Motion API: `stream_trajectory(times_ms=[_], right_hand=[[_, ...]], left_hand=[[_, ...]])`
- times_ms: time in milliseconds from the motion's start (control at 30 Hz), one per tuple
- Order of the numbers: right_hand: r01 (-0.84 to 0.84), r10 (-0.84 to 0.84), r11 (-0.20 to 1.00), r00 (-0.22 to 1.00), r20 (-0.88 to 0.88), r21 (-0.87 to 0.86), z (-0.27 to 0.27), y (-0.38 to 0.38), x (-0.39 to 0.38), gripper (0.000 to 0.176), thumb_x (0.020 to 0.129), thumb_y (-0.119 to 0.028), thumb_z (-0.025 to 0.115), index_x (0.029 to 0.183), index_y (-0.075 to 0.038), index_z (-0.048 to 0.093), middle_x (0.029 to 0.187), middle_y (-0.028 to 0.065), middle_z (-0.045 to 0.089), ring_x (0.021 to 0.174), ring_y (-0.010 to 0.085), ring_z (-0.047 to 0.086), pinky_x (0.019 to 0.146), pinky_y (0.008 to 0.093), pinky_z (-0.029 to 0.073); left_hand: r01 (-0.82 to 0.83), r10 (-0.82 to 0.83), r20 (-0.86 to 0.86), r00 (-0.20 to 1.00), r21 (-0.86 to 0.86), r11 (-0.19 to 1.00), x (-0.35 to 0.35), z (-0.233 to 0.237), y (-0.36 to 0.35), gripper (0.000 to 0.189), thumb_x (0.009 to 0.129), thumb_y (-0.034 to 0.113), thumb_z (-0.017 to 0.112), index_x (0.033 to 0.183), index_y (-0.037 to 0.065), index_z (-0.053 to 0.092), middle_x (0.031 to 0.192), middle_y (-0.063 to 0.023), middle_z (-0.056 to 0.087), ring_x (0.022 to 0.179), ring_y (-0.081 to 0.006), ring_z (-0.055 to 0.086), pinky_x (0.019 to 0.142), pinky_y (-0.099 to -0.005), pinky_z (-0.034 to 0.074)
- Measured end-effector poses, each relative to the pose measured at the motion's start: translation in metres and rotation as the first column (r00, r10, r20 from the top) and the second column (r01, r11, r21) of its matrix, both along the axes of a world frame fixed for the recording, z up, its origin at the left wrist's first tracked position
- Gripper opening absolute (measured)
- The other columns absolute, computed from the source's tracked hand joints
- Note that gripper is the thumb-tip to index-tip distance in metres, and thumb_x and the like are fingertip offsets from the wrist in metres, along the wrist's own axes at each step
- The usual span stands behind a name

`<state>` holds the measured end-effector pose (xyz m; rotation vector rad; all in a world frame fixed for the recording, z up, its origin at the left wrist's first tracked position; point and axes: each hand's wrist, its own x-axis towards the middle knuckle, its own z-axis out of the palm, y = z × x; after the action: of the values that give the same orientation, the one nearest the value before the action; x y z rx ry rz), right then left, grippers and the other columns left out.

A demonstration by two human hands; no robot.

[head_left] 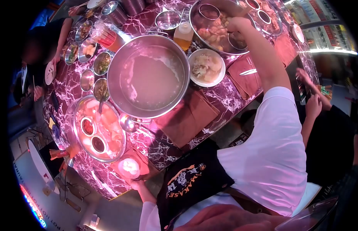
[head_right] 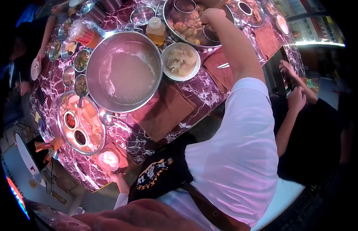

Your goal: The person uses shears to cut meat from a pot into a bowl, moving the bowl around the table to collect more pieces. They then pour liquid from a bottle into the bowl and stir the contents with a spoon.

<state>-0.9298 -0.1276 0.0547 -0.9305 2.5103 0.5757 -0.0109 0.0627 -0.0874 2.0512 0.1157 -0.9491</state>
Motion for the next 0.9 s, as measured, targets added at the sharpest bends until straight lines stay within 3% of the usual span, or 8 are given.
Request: stream_trajectory(times_ms=[67,200,333,400,433,533,733,900], right_hand=[[-0.004,-0.006,0.987,0.998,0.063,0.162,0.005,-0.008,-0.005,0.028,0.086,-0.034,0.062,0.105,-0.019,0.076,0.105,0.0017,0.073,0.098,0.0201,0.07,0.082,0.0347,0.053],[-0.131,0.131,0.991,0.991,-0.001,0.031,-0.022,-0.004,-0.011,0.026,0.086,-0.023,0.062,0.108,-0.016,0.074,0.109,0.0045,0.073,0.101,0.0236,0.069,0.082,0.0364,0.054],[-0.04,0.035,0.998,0.991,0.13,0.038,-0.031,-0.011,-0.02,0.028,0.086,-0.017,0.062,0.111,-0.01,0.073,0.113,0.0102,0.071,0.102,0.0274,0.069,0.082,0.0384,0.055],[-0.344,0.343,0.937,0.939,0.033,0.063,-0.028,-0.009,-0.022,0.031,0.084,-0.015,0.064,0.112,-0.005,0.071,0.112,0.0154,0.071,0.098,0.0302,0.07,0.081,0.0393,0.056],[-0.343,0.342,0.937,0.939,0.032,0.06,-0.028,-0.007,-0.024,0.031,0.084,-0.015,0.064,0.112,-0.005,0.071,0.112,0.0154,0.071,0.098,0.0302,0.07,0.081,0.0393,0.056],[-0.32,0.315,0.946,0.945,0.085,0.051,-0.008,0.0,-0.012,0.033,0.081,-0.016,0.067,0.113,-0.005,0.071,0.109,0.0178,0.071,0.096,0.0331,0.07,0.081,0.041,0.055],[-0.416,0.457,0.877,0.876,0.156,-0.239,-0.017,0.022,-0.003,0.026,0.077,-0.013,0.066,0.101,-0.007,0.073,0.097,0.018,0.072,0.094,0.0345,0.069,0.081,0.0446,0.053],[-0.331,0.448,0.834,0.874,0.19,-0.442,-0.028,0.034,0.006,0.036,0.077,-0.015,0.066,0.113,-0.01,0.069,0.103,0.0181,0.071,0.096,0.0339,0.068,0.083,0.0435,0.052]], left_hand=[[-0.058,0.054,0.095,0.994,0.04,0.998,-0.023,0.013,-0.006,0.034,0.093,0.023,0.056,0.113,-0.004,0.064,0.115,-0.0131,0.065,0.098,-0.0314,0.064,0.09,-0.0506,0.05],[-0.053,0.058,0.145,0.988,-0.038,0.998,-0.019,0.01,-0.006,0.034,0.091,0.017,0.061,0.111,-0.009,0.064,0.115,-0.0153,0.065,0.099,-0.0315,0.065,0.087,-0.0483,0.053],[0.018,-0.007,0.152,0.988,-0.073,0.997,-0.001,-0.009,-0.002,0.032,0.093,0.016,0.056,0.112,-0.008,0.065,0.115,-0.0143,0.066,0.1,-0.0289,0.066,0.088,-0.0424,0.054],[0.004,0.007,0.119,0.993,-0.087,0.996,0.004,-0.015,-0.001,0.032,0.093,0.016,0.054,0.112,-0.007,0.066,0.116,-0.0143,0.066,0.1,-0.0288,0.066,0.088,-0.0415,0.054],[-0.009,0.018,0.088,0.996,-0.096,0.995,0.007,-0.017,-0.001,0.033,0.094,0.016,0.052,0.113,-0.007,0.066,0.117,-0.0143,0.066,0.101,-0.0288,0.065,0.088,-0.0406,0.053],[-0.092,0.086,0.143,0.986,0.036,0.995,-0.059,0.039,-0.019,0.033,0.095,0.016,0.048,0.114,-0.005,0.066,0.118,-0.0141,0.066,0.101,-0.0279,0.065,0.088,-0.0391,0.053],[0.034,-0.023,0.133,0.991,-0.081,0.996,0.002,-0.013,0.001,0.032,0.091,0.022,0.058,0.106,-0.006,0.067,0.107,-0.0116,0.068,0.091,-0.0267,0.066,0.079,-0.041,0.054],[0.072,-0.055,0.168,0.984,-0.093,0.993,0.023,-0.032,0.006,0.033,0.089,0.024,0.06,0.1,-0.006,0.068,0.1,-0.0085,0.068,0.084,-0.0251,0.065,0.074,-0.0423,0.053]])
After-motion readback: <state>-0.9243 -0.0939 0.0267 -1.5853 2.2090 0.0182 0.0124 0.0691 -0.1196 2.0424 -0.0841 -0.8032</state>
